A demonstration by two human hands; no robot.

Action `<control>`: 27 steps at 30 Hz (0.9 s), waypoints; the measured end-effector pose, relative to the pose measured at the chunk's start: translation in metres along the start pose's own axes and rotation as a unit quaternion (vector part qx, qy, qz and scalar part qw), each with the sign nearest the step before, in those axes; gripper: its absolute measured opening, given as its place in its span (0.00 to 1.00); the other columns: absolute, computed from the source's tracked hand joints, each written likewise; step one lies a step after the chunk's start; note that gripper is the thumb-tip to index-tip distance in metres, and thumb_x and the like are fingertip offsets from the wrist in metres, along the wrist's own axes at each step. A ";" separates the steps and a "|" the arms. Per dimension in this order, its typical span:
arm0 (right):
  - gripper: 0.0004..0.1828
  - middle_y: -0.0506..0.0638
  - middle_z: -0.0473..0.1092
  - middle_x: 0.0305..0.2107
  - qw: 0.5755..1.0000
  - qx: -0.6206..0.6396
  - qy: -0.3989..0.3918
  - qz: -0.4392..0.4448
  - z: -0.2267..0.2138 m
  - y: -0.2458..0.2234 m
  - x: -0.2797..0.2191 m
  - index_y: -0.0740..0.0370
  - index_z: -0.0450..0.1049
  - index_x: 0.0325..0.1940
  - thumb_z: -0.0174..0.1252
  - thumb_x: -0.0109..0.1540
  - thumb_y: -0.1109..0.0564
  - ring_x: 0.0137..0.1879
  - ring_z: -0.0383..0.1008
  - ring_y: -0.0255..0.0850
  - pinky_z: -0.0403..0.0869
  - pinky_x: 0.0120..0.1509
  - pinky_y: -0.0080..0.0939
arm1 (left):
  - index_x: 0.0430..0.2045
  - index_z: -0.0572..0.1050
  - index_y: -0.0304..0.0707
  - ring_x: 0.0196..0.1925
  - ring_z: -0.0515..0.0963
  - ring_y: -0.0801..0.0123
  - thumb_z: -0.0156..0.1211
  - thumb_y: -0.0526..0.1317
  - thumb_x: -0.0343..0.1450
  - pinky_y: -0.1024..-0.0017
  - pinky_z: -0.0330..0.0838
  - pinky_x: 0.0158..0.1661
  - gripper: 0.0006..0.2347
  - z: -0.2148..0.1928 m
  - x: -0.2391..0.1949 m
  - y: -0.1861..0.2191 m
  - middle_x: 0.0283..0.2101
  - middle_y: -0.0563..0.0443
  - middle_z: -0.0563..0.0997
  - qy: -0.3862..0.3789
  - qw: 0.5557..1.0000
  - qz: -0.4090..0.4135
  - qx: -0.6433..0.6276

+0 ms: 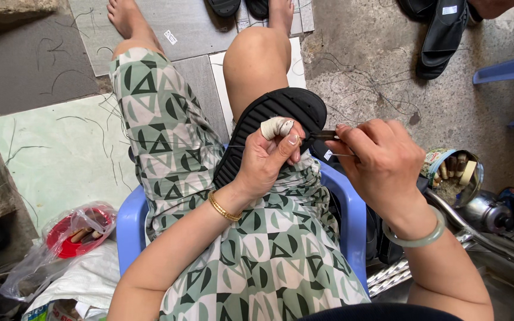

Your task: The person sits on a blue plastic chair and sews a black slipper using a needle and thread. They hold the slipper on their lap, insert the needle into the sole, and pull the thread through repeatedly to stitch the shoe.

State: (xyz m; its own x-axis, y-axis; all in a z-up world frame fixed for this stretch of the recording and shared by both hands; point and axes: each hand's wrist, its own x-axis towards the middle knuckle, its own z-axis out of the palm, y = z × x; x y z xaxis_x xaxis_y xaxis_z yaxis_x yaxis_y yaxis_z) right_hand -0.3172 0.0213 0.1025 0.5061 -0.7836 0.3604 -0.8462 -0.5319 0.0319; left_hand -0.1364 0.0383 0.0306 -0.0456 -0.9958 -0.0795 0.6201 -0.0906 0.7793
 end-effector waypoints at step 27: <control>0.14 0.41 0.63 0.29 0.742 0.582 -0.094 0.320 0.038 0.024 0.023 0.56 0.66 0.40 0.64 0.57 0.55 0.36 0.61 0.29 0.63 0.40 0.29 | 0.28 0.66 0.46 0.24 0.68 0.75 0.56 0.41 0.74 0.77 0.65 0.30 0.07 -0.065 -0.024 0.046 0.24 0.54 0.69 0.029 0.986 0.026 0.163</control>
State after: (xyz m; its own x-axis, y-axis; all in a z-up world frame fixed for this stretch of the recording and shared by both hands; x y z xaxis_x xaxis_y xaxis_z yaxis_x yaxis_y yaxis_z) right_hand -0.3196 -0.0215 0.0757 0.1693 -0.9682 -0.1845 -0.2613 0.1364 -0.9556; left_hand -0.0559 0.0594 0.0277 0.0295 -0.9976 -0.0626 0.3362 -0.0491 0.9405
